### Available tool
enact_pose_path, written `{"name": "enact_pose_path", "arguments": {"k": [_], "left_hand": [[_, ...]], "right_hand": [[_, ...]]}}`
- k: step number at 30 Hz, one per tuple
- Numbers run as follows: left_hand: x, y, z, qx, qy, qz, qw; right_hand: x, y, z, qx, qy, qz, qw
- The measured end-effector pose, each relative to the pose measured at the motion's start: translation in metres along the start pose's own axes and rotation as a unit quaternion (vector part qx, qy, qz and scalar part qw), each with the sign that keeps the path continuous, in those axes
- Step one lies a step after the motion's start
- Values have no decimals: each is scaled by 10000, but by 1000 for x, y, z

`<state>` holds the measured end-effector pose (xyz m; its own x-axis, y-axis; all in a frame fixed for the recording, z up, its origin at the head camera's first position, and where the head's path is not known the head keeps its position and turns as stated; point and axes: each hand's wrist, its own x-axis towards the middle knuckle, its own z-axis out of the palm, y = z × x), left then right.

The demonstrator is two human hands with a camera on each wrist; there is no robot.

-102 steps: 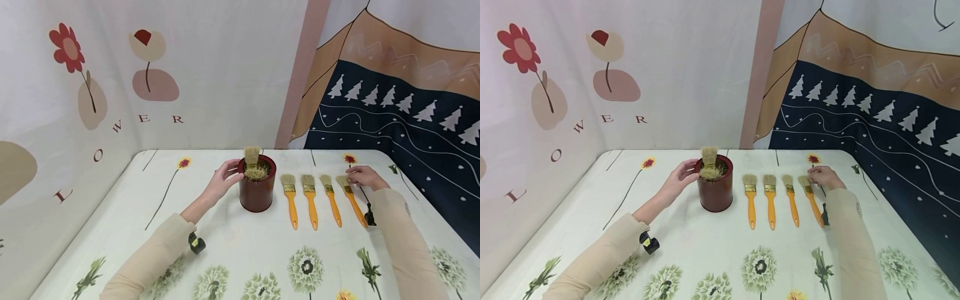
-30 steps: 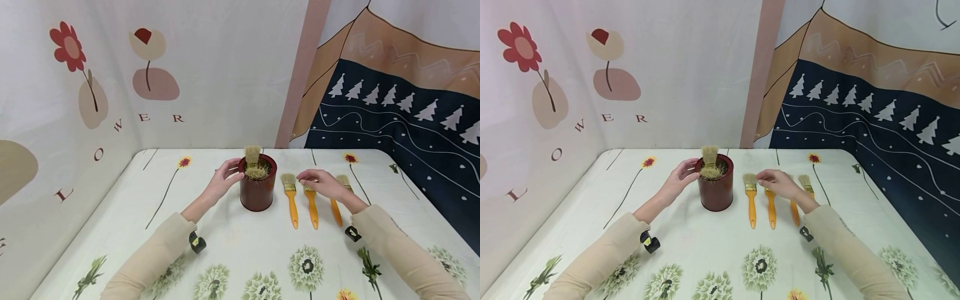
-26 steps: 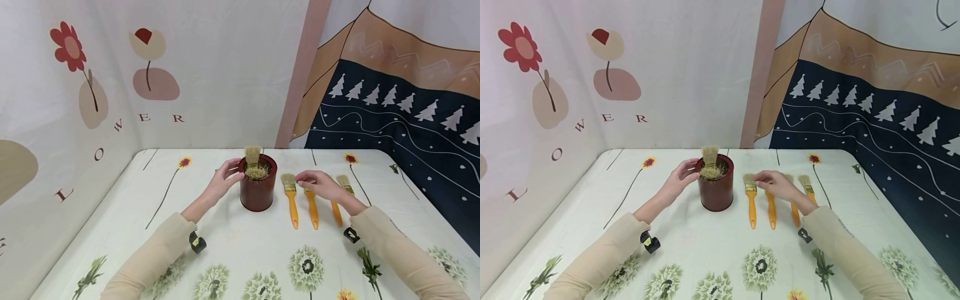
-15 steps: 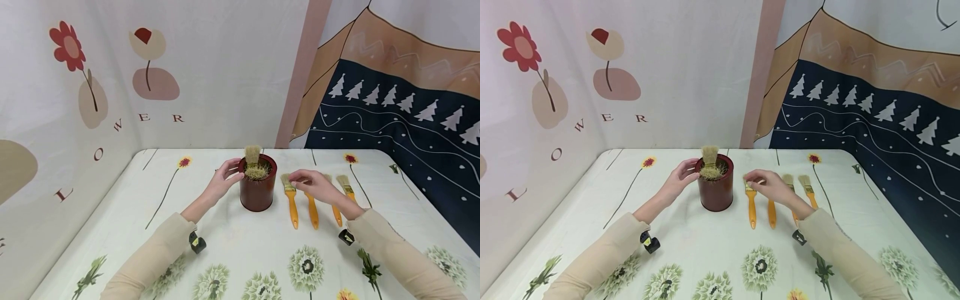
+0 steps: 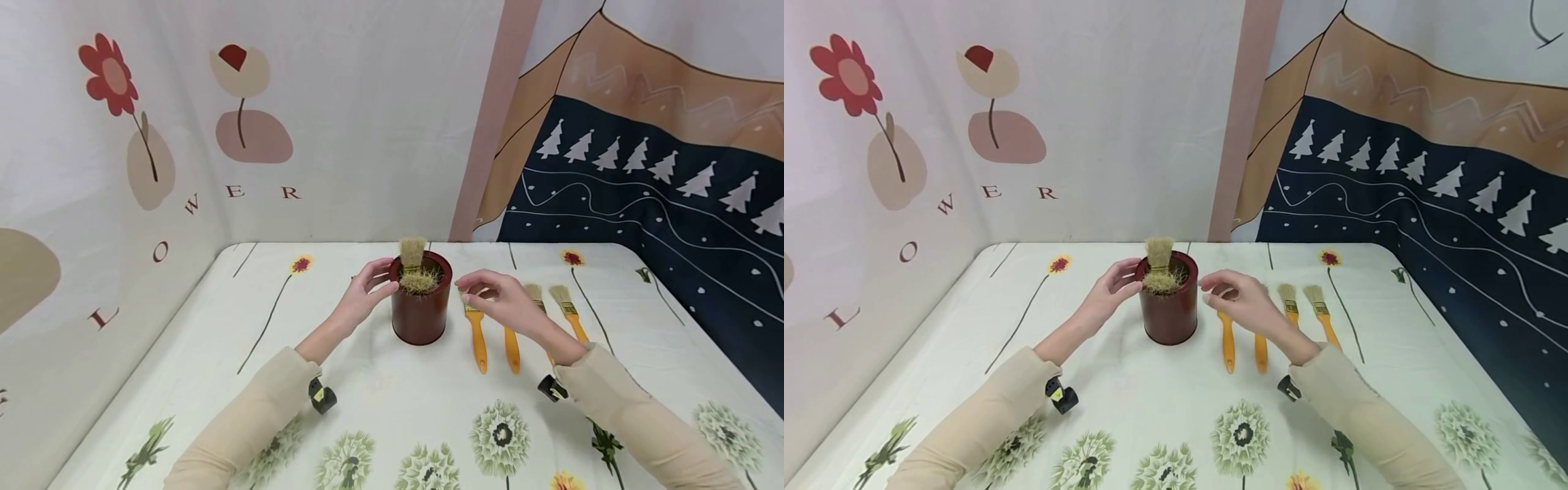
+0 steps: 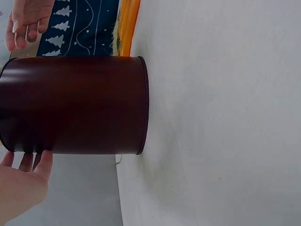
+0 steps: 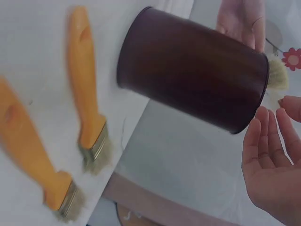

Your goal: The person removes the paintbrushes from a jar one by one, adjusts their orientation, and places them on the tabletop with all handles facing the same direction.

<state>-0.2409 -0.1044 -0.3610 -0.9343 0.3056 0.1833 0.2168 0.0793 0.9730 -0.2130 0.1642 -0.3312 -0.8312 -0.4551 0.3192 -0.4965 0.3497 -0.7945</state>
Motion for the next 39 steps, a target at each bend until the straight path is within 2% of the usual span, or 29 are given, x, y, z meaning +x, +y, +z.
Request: {"name": "enact_pose_path", "arguments": {"k": [2,16,24,39], "left_hand": [[2,-6,-1,30,37,37,10000],[2,-6,-1,-24,13,66,10000],[1,-5,-1,-72,-19,89,9999],[1,-7,-1,-17,-36,51,10000]], "right_hand": [[2,-2,4,-42,105,-42,9999],[17,-8,27,212,600,-196,9978],[27,-11,32,-266,526,-201,9981],[33,-13,35,-823,511,-768,9923]]}}
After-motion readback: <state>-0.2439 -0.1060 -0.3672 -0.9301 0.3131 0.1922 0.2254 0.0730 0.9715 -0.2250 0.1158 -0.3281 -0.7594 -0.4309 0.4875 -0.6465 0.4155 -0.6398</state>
